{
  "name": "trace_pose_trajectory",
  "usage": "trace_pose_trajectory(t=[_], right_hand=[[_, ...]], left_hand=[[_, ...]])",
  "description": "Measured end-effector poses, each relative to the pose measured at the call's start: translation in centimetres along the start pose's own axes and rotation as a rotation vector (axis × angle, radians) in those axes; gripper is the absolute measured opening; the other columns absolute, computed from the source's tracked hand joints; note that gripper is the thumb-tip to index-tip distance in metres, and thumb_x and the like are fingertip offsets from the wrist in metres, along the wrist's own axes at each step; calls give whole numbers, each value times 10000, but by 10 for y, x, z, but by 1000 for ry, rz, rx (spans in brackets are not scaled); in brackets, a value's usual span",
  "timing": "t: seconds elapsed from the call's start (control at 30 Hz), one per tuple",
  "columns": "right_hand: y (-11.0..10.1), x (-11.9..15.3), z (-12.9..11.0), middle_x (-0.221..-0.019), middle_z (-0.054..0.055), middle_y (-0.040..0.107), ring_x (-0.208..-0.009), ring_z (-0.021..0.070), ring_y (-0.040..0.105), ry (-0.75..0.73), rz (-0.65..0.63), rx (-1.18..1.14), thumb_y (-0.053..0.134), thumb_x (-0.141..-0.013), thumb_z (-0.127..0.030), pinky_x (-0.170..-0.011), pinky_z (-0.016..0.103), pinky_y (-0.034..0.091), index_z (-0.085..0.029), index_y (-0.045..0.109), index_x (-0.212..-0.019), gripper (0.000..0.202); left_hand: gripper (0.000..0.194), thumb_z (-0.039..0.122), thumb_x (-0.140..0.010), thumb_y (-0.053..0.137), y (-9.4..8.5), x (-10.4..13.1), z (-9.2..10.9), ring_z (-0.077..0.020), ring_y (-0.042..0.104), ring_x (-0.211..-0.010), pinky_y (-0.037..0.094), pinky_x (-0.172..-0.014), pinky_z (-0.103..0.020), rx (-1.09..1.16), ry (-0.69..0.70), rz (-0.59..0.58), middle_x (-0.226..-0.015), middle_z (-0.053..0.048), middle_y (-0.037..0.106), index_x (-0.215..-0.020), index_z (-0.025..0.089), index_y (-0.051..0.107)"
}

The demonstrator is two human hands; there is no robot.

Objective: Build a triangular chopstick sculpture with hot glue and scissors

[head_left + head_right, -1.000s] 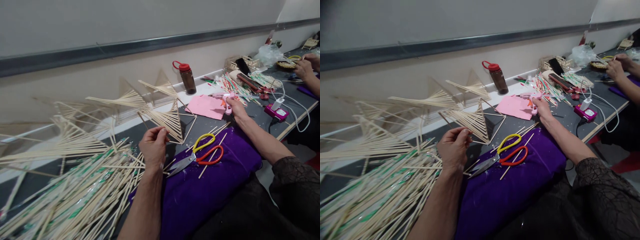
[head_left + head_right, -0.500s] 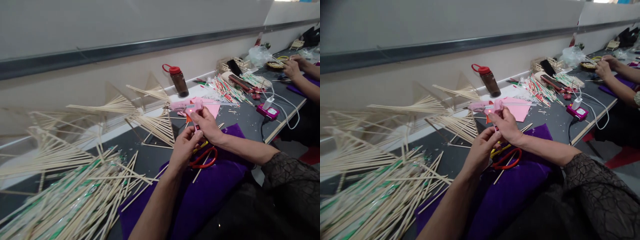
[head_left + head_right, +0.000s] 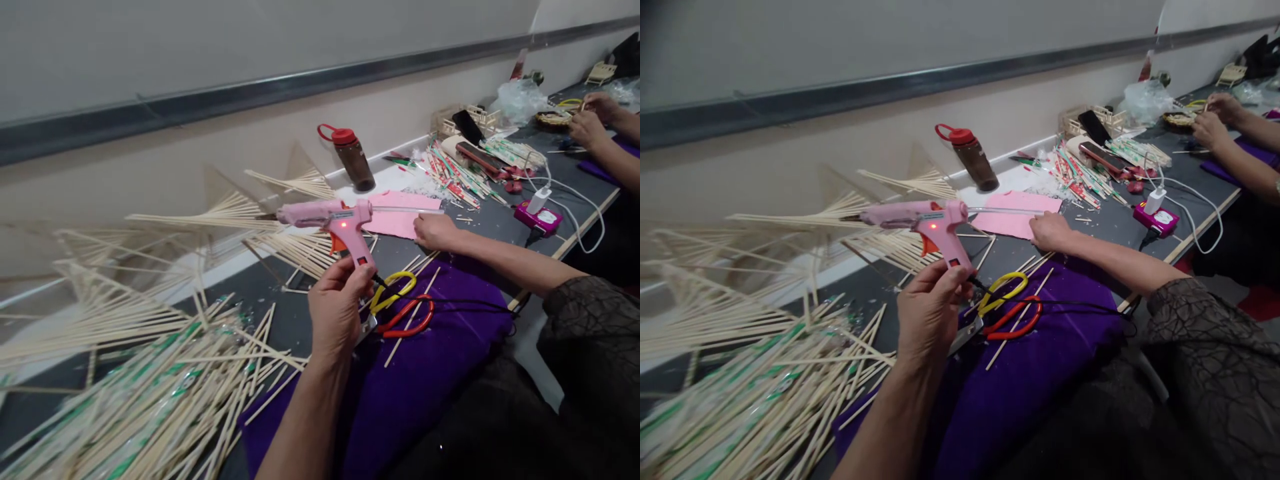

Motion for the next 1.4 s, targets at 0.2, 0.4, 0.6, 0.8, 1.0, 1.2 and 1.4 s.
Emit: trace_pose_trajectory(t=[0.2, 0.4, 0.6, 0.8, 1.0, 1.2, 1.4], right_hand=[[13, -21, -1, -1095, 205, 675, -1059, 286, 635, -89, -79, 198, 350, -934, -127, -851, 365, 473, -81, 661, -1110, 361], [-75, -31, 48, -1131, 195, 666, -985, 270, 635, 133, 250, 220, 311, -949, -147, -768, 354, 473, -92, 617, -1166, 379], [-133, -33, 110, -1018, 170, 695, -893, 237, 614, 336, 480, 118, 361, -958, -261, -784, 369, 461, -98, 656, -1035, 346], [-120, -29, 148, -843, 139, 692, -814, 212, 602, 372, 546, -70, 330, -925, -212, -768, 347, 465, -118, 673, -868, 360], [-131, -23, 154, -878, 136, 688, -870, 236, 614, 318, 595, -125, 287, -934, -200, -789, 368, 468, -108, 679, -941, 402], [-123, -24, 99, -1061, 140, 677, -912, 219, 595, 115, 456, 117, 303, -965, -213, -743, 335, 428, -133, 649, -1059, 367], [-24, -24, 6, -1137, 137, 652, -836, 208, 633, -256, 49, 302, 358, -972, -234, -642, 306, 382, -164, 614, -1170, 331]], left_hand=[[292, 305, -510, 812, -5, 0, -4, -64, 475, -437, 383, -448, -207, 18, -6, 38, -607, 27, 653, -737, 159, 701], [285, 299, -520, 818, -11, -1, -6, -59, 461, -436, 396, -452, -205, 13, 0, 39, -605, 31, 653, -754, 164, 727], [303, 317, -537, 829, -10, -1, -9, -66, 480, -457, 396, -449, -198, 7, -4, 25, -615, 27, 656, -783, 162, 744], [299, 316, -569, 831, -9, -2, -12, -56, 462, -451, 377, -453, -193, 2, 6, -12, -638, 21, 661, -812, 162, 750], [278, 309, -591, 824, -9, -3, -16, -57, 461, -450, 373, -459, -196, 0, 3, -32, -640, 20, 660, -815, 164, 749], [301, 321, -571, 823, -9, -3, -16, -57, 451, -449, 371, -448, -195, -17, -16, -20, -637, 21, 657, -810, 156, 743], [306, 324, -556, 810, -7, -1, -17, -62, 454, -453, 376, -448, -203, -46, -35, -6, -638, 23, 652, -798, 156, 726]])
Point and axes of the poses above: each hand's wrist, its own x-axis away from the middle knuckle, its own y-axis out of the palm, z = x × y, the point moved 10 cm from there along -x, towards the middle knuckle
